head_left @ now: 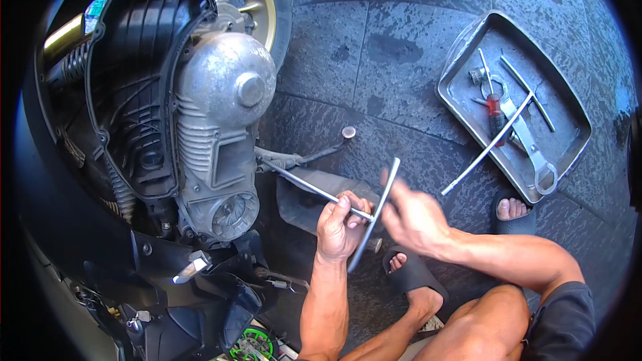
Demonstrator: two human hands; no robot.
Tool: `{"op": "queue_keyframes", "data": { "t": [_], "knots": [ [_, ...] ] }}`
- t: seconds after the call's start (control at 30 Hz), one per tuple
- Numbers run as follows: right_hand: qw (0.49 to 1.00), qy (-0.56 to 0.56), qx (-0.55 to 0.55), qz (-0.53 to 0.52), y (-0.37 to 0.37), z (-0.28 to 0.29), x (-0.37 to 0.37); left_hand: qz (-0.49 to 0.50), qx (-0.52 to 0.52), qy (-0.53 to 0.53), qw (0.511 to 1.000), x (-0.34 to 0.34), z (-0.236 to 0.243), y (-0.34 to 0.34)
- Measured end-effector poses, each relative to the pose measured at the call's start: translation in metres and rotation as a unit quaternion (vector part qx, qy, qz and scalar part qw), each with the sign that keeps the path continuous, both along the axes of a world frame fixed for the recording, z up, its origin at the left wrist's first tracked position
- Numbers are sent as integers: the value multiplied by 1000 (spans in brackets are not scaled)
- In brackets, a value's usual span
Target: Disassembling the CVT transmission cover of a motorcycle using a T-handle wrench.
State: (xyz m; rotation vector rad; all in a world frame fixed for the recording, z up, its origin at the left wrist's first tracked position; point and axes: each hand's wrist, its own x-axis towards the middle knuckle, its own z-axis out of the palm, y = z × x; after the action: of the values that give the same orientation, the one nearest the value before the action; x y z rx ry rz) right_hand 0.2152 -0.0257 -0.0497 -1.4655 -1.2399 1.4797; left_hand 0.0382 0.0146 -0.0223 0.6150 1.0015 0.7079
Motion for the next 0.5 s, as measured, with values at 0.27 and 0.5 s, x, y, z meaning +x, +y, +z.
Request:
{"op": "queue_keyframes", "data": {
  "t": [0.27, 0.5],
  "knots": [
    [951, -173, 15, 257, -35, -4, 8, 89, -50, -69, 992, -1, 2, 2],
    [941, -111, -54, 316, -38, -18, 35, 156, -64, -85, 982, -9, 2, 16]
  ]
}}
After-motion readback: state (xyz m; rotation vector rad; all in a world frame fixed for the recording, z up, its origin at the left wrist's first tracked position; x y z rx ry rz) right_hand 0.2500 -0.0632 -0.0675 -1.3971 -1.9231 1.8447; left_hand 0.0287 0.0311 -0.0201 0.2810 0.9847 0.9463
